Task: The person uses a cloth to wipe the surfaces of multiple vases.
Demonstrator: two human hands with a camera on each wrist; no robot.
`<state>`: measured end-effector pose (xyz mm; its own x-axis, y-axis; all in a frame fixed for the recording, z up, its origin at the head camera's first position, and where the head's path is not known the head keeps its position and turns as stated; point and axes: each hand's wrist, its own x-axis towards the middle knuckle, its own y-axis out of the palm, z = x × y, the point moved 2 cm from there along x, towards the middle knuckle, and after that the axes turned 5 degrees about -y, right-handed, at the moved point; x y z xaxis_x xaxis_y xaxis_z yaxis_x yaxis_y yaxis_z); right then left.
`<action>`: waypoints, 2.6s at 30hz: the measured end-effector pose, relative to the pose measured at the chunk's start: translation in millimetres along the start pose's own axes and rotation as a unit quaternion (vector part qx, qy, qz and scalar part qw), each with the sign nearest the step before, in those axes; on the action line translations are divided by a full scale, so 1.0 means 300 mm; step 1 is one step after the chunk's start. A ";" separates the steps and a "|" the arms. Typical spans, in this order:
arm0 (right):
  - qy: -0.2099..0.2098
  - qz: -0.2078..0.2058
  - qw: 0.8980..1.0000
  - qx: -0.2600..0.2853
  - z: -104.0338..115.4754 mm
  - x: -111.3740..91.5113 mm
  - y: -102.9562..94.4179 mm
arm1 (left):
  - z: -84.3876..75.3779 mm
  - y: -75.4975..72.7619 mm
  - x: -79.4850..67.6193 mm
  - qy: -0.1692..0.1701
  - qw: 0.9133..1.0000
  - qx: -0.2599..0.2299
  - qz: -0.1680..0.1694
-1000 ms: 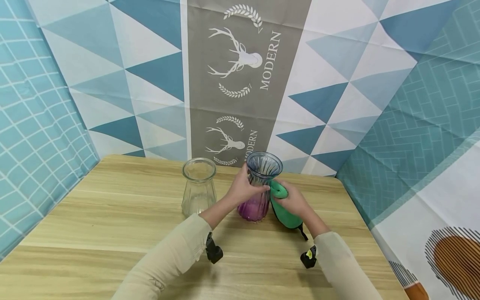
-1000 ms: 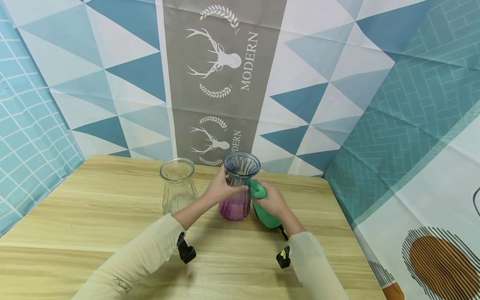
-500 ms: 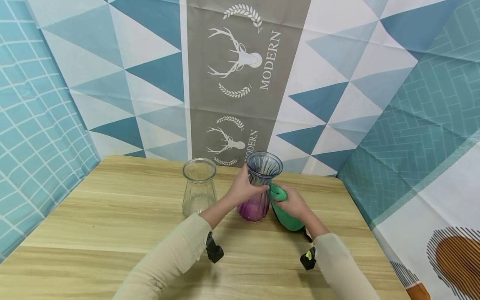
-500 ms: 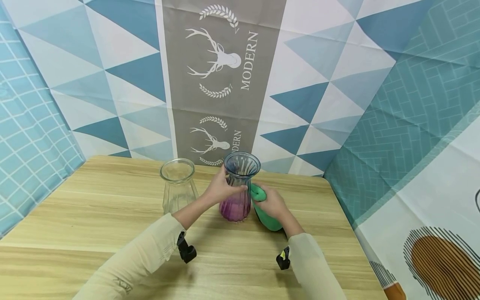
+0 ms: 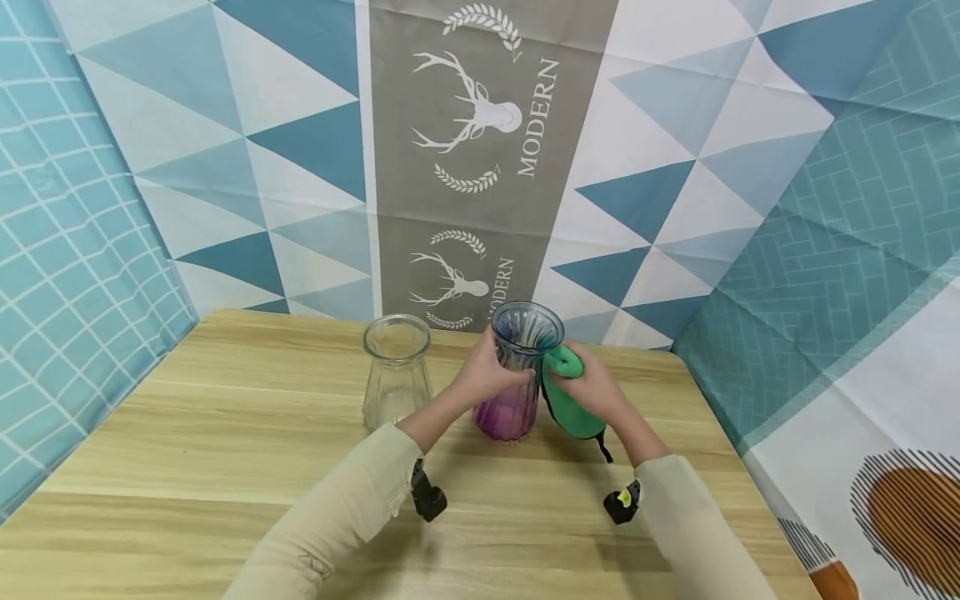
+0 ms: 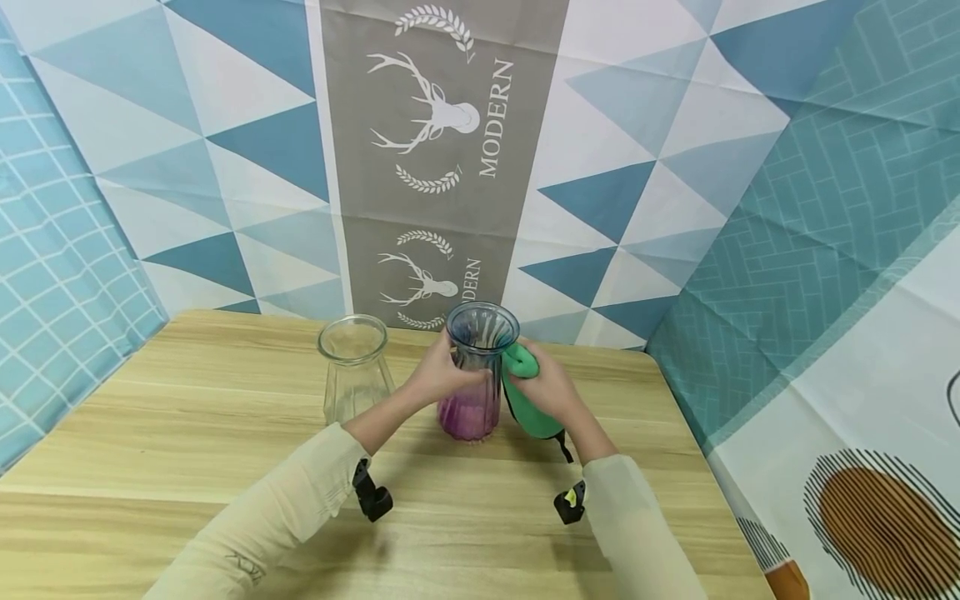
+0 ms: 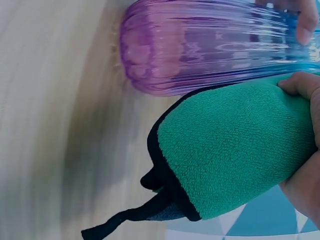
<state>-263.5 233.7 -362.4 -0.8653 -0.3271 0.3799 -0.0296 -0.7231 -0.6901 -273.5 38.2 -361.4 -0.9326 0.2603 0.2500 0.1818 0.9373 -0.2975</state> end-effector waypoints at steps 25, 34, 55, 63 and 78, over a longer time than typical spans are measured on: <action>0.004 0.031 0.999 -0.017 -0.020 -0.008 0.037 | 0.005 0.003 0.008 0.000 1.000 -0.022 0.018; 0.017 0.063 0.997 -0.043 -0.066 -0.030 0.077 | 0.006 0.002 0.004 0.007 1.000 -0.012 0.003; 0.058 0.079 0.994 -0.050 -0.084 -0.052 0.088 | 0.011 0.000 -0.015 -0.041 0.997 0.059 -0.037; 0.051 0.040 0.998 -0.008 -0.028 -0.030 0.035 | 0.005 -0.006 -0.014 -0.040 0.996 0.070 -0.042; 0.004 -0.006 1.000 -0.021 0.014 0.009 -0.013 | -0.008 -0.020 -0.004 -0.005 0.998 0.044 -0.044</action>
<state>-263.5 233.1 -356.1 -0.8687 -0.3130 0.3839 -0.0616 -0.7007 -0.7107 -272.8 32.8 -357.8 -0.9468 0.1759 0.2694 0.0724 0.9324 -0.3542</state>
